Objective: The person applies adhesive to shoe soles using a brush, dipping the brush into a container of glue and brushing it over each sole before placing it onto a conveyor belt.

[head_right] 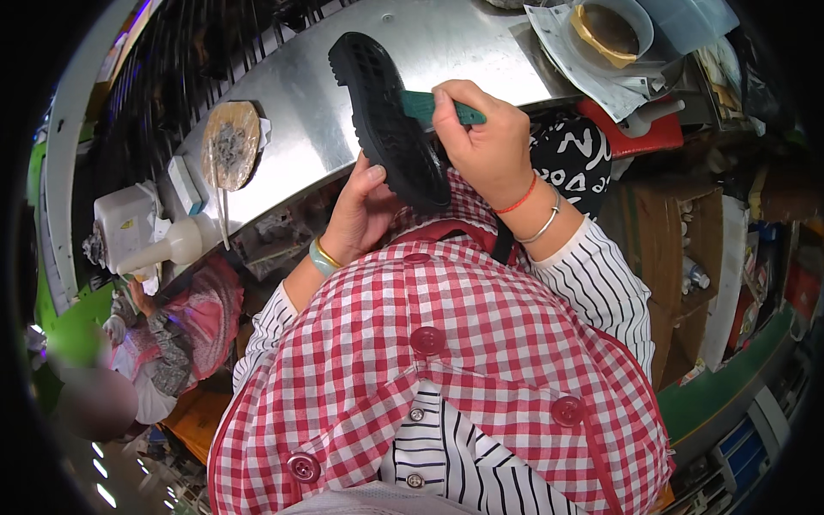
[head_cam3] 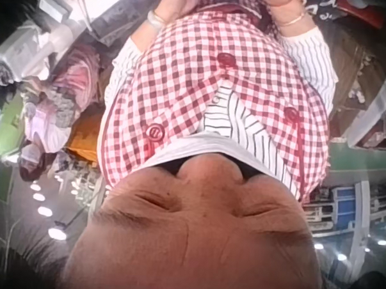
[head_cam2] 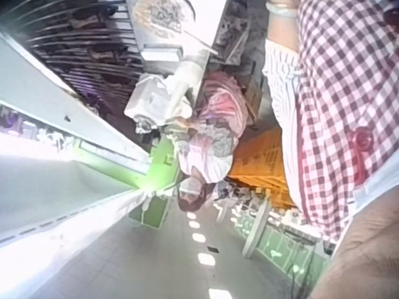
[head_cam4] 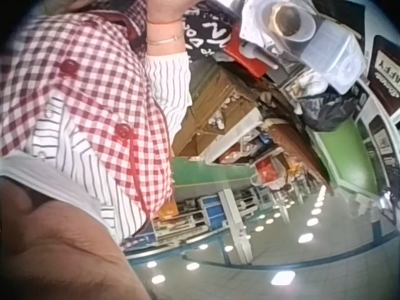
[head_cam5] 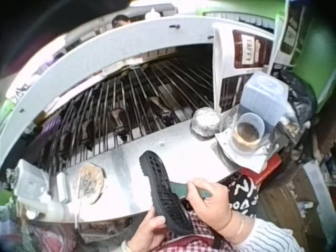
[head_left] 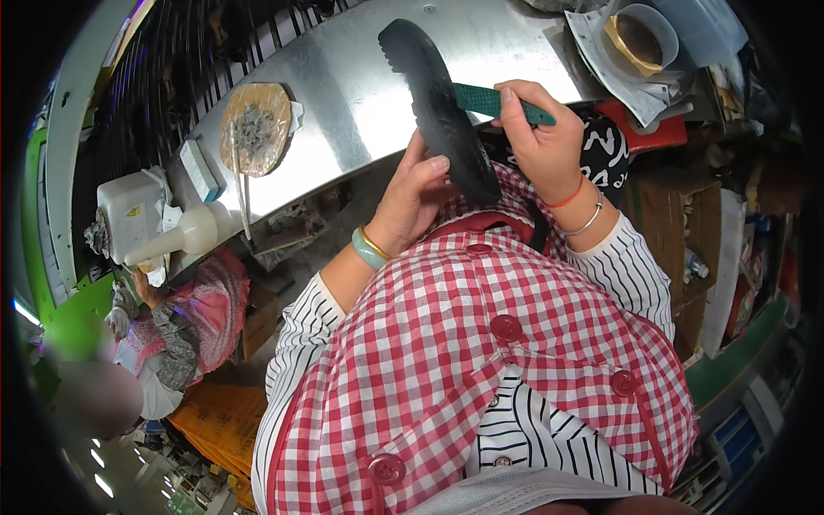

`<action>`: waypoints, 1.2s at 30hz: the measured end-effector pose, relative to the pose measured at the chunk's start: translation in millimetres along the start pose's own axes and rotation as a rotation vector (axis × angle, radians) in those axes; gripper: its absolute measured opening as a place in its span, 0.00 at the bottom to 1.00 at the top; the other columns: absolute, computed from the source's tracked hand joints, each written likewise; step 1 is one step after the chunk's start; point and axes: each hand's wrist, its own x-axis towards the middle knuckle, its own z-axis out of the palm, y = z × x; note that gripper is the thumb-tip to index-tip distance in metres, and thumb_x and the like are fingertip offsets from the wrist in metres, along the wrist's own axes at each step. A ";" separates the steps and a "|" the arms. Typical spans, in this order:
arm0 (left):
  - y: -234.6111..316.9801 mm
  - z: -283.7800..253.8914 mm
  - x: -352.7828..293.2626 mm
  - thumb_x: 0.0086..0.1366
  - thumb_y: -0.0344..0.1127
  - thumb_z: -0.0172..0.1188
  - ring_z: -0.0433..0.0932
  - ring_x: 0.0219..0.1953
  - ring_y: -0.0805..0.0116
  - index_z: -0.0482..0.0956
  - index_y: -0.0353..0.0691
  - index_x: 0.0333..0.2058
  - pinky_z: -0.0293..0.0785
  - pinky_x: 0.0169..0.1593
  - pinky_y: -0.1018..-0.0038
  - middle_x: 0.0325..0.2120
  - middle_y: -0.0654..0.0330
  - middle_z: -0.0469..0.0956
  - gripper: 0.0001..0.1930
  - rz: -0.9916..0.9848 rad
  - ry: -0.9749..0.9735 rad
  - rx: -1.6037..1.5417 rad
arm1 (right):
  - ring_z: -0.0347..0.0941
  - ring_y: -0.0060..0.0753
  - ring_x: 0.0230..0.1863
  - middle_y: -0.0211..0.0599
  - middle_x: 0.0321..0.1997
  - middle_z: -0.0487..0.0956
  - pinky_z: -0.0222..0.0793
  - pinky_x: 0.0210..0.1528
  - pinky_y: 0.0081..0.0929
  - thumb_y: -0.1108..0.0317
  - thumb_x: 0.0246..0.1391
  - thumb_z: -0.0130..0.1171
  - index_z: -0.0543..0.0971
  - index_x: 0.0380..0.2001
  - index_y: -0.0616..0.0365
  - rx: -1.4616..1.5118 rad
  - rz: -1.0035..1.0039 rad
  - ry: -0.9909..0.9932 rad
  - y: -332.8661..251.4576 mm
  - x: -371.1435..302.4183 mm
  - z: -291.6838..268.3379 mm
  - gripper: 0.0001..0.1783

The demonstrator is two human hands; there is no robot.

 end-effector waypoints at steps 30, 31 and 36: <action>83.4 30.3 -8.6 0.60 0.50 0.51 0.72 0.51 0.66 0.52 0.45 0.63 0.69 0.53 0.65 0.54 0.59 0.66 0.35 0.184 -0.397 0.056 | 0.77 0.34 0.35 0.42 0.38 0.77 0.70 0.34 0.23 0.65 0.65 0.40 0.69 0.47 0.64 0.273 0.009 0.532 -41.5 -7.4 -58.6 0.15; 98.6 46.5 -14.7 0.60 0.50 0.51 0.72 0.51 0.66 0.52 0.41 0.62 0.69 0.54 0.63 0.53 0.59 0.66 0.35 0.223 -0.465 0.043 | 0.77 0.34 0.35 0.42 0.39 0.77 0.70 0.34 0.23 0.64 0.65 0.39 0.68 0.48 0.64 0.279 0.028 0.560 -42.4 -13.2 -61.6 0.16; 236.2 164.7 22.7 0.62 0.51 0.47 0.71 0.50 0.52 0.59 0.39 0.57 0.69 0.53 0.51 0.53 0.51 0.66 0.29 0.510 -0.663 -0.100 | 0.76 0.32 0.39 0.42 0.46 0.75 0.71 0.37 0.23 0.62 0.66 0.38 0.68 0.49 0.62 0.302 0.039 0.585 -53.4 -11.4 -63.4 0.17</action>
